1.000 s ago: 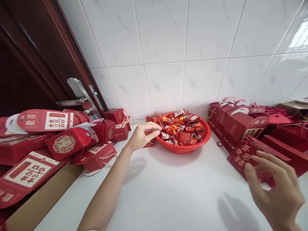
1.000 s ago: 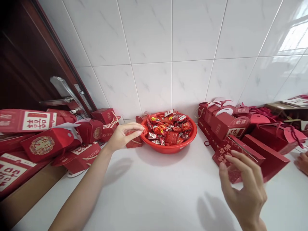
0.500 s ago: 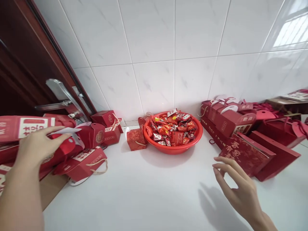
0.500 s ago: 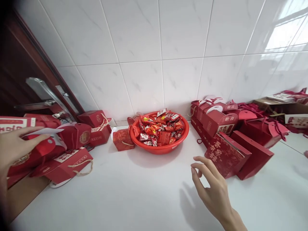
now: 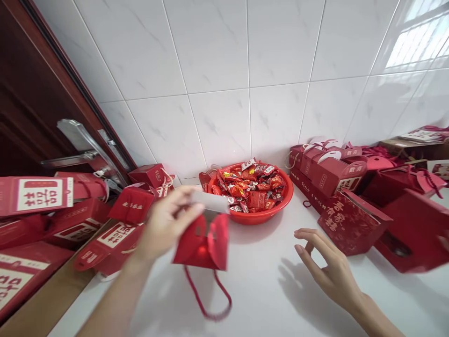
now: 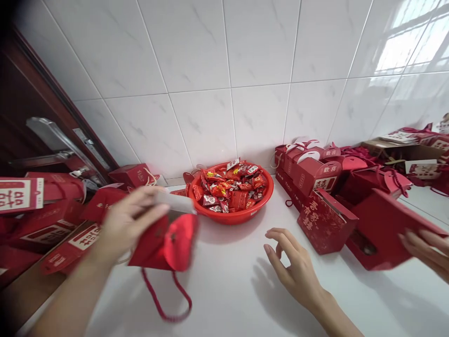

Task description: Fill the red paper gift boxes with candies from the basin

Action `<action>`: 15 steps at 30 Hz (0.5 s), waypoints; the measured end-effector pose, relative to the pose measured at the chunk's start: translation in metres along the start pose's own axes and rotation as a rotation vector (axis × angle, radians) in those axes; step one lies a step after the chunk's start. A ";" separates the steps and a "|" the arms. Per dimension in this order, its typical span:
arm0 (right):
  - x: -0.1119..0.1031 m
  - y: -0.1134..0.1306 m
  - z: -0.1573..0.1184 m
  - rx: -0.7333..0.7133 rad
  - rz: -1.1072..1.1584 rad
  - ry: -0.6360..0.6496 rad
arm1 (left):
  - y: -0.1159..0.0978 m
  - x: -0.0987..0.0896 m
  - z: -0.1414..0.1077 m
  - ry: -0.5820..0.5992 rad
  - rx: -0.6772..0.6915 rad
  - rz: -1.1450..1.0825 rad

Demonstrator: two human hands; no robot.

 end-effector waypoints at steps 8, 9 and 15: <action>0.012 0.034 0.031 -0.147 0.074 0.158 | -0.031 0.112 -0.019 0.292 0.102 -0.295; 0.015 0.039 0.038 -0.164 0.060 0.216 | -0.030 0.114 -0.020 0.294 0.134 -0.285; 0.054 0.037 0.060 -0.090 -0.194 0.553 | -0.024 0.119 -0.022 0.343 0.193 -0.128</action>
Point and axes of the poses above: each hand's wrist, its own z-axis towards the middle knuckle, its own x-axis out of the palm, y = z × x, the point moved 4 cm from there along z, towards the middle knuckle, and after that the axes turned 15 degrees about z, right-handed, at the moved point
